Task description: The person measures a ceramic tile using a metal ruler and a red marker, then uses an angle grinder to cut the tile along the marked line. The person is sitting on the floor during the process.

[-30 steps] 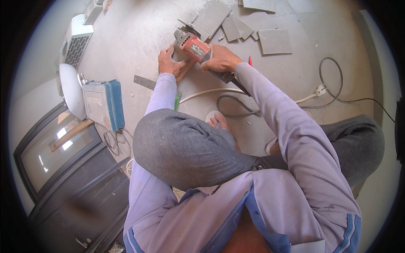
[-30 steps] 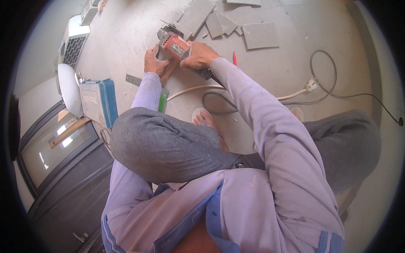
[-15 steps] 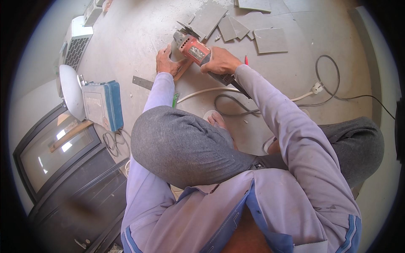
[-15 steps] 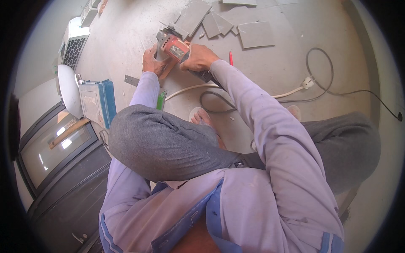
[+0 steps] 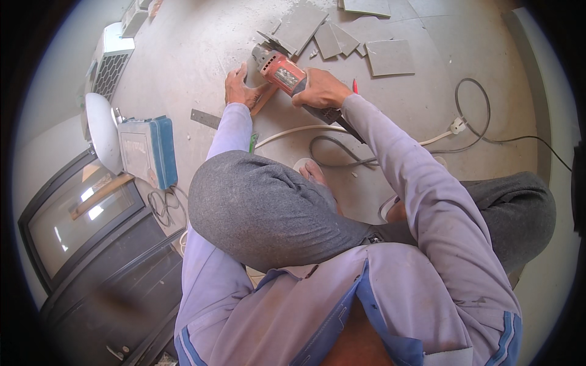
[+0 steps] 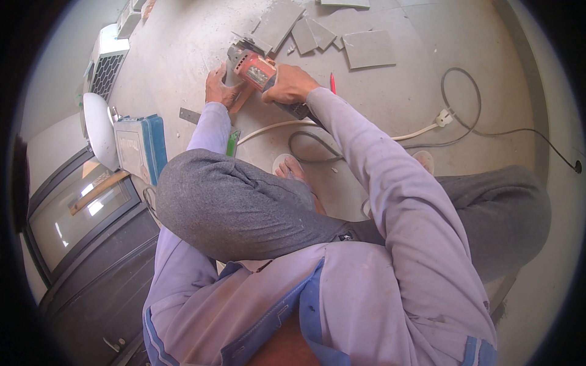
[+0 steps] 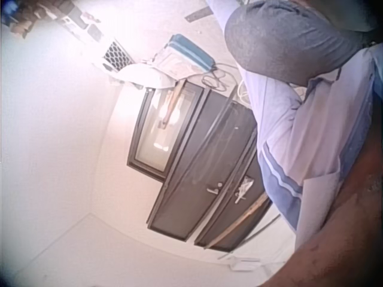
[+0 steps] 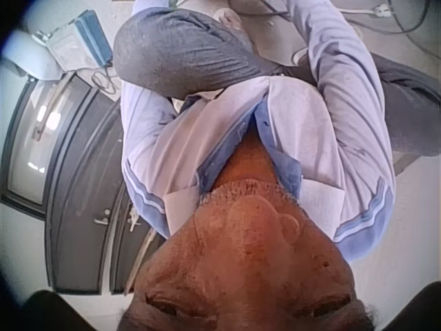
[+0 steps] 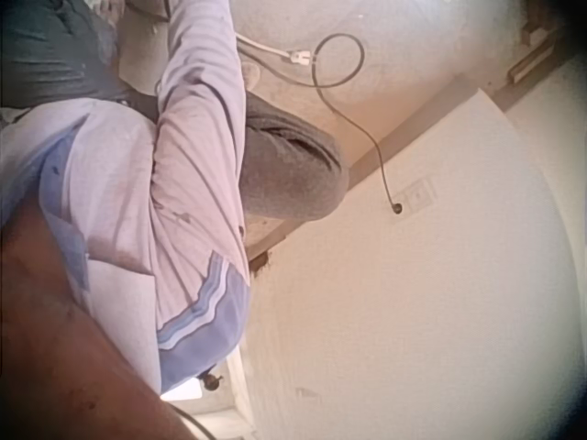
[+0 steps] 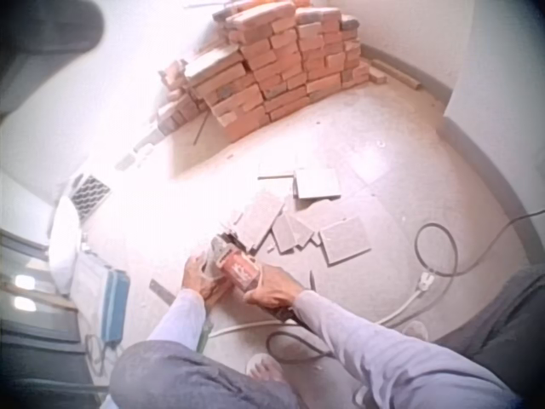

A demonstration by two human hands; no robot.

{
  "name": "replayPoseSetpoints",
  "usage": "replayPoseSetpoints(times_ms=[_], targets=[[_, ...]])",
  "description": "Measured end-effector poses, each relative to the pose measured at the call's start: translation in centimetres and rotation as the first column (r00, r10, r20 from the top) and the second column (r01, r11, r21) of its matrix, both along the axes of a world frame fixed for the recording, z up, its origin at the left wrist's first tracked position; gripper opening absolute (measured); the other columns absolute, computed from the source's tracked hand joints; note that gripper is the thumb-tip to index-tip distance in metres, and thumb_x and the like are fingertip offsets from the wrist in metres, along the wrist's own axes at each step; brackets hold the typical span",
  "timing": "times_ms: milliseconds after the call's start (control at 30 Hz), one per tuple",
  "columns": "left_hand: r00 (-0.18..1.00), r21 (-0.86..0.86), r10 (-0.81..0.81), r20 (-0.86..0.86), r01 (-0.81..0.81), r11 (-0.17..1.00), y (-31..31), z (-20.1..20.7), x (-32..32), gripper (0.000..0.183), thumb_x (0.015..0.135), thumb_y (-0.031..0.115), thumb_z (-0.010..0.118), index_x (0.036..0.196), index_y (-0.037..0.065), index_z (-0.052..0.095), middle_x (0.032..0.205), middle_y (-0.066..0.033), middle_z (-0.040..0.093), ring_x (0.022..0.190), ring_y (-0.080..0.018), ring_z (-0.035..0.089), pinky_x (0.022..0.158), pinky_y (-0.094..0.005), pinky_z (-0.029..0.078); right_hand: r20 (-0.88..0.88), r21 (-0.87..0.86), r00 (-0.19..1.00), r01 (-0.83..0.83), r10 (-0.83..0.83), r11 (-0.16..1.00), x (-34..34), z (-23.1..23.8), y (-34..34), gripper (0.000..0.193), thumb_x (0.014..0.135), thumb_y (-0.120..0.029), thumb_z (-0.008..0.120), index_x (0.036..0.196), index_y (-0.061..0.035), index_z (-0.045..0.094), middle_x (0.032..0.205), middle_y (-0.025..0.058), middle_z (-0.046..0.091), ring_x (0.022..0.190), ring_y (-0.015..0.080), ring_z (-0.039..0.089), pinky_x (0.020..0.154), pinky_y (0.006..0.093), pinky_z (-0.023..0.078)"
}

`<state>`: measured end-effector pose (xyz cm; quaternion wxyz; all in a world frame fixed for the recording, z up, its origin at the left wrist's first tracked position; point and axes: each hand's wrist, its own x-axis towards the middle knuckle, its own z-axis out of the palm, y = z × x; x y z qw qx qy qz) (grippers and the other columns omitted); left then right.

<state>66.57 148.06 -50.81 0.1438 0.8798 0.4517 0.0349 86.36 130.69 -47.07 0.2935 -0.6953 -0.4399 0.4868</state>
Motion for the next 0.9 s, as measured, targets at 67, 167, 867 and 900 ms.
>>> replayPoseSetpoints(times_ms=[67, 167, 867, 900], targets=[[1.000, 0.000, -0.002, 0.008, 0.002, 1.000, 0.1, 0.0, -0.1, 0.100, 0.066, 0.042, 0.091, 0.144, -0.004, 0.049, 0.133, -0.0222, 0.056, 0.127, -0.0326, 0.053, 0.109, -0.0374, 0.043, -0.010, 0.004, 1.000, -0.004, 0.004, 1.000, 0.0, -0.1, 0.0, 0.057, 0.058, -0.036, 0.077, 0.098, 0.0039, 0.071, 0.095, 0.0247, 0.072, 0.088, 0.0368, 0.071, 0.080, 0.0396, 0.055], [1.000, 0.002, 0.001, 0.006, -0.001, 1.000, 0.2, -0.2, -0.1, 0.100, 0.066, 0.042, 0.091, 0.144, -0.004, 0.049, 0.133, -0.0219, 0.056, 0.127, -0.0323, 0.053, 0.109, -0.0373, 0.043, -0.009, 0.004, 1.000, -0.003, 0.003, 1.000, -0.1, -0.2, -0.1, 0.056, 0.057, -0.036, 0.077, 0.096, 0.0037, 0.071, 0.094, 0.0245, 0.072, 0.088, 0.0367, 0.071, 0.079, 0.0397, 0.055], [1.000, -0.001, 0.007, 0.007, -0.007, 1.000, 0.0, 0.3, 0.1, 0.101, 0.065, 0.045, 0.091, 0.144, -0.004, 0.049, 0.133, -0.0218, 0.056, 0.127, -0.0326, 0.053, 0.110, -0.0372, 0.043, -0.011, -0.020, 1.000, -0.023, 0.023, 1.000, 0.0, -0.2, -1.2, 0.054, 0.059, -0.033, 0.077, 0.099, 0.0018, 0.067, 0.091, 0.0231, 0.071, 0.083, 0.0347, 0.070, 0.078, 0.0391, 0.053], [1.000, -0.002, 0.005, 0.012, -0.005, 1.000, -0.1, 0.4, 0.2, 0.102, 0.065, 0.046, 0.091, 0.144, -0.004, 0.049, 0.133, -0.0218, 0.056, 0.127, -0.0327, 0.053, 0.110, -0.0372, 0.043, -0.014, -0.020, 1.000, -0.019, 0.019, 1.000, 0.1, -0.2, -1.3, 0.053, 0.059, -0.033, 0.077, 0.099, 0.0017, 0.067, 0.091, 0.0231, 0.071, 0.083, 0.0347, 0.070, 0.078, 0.0391, 0.053]])
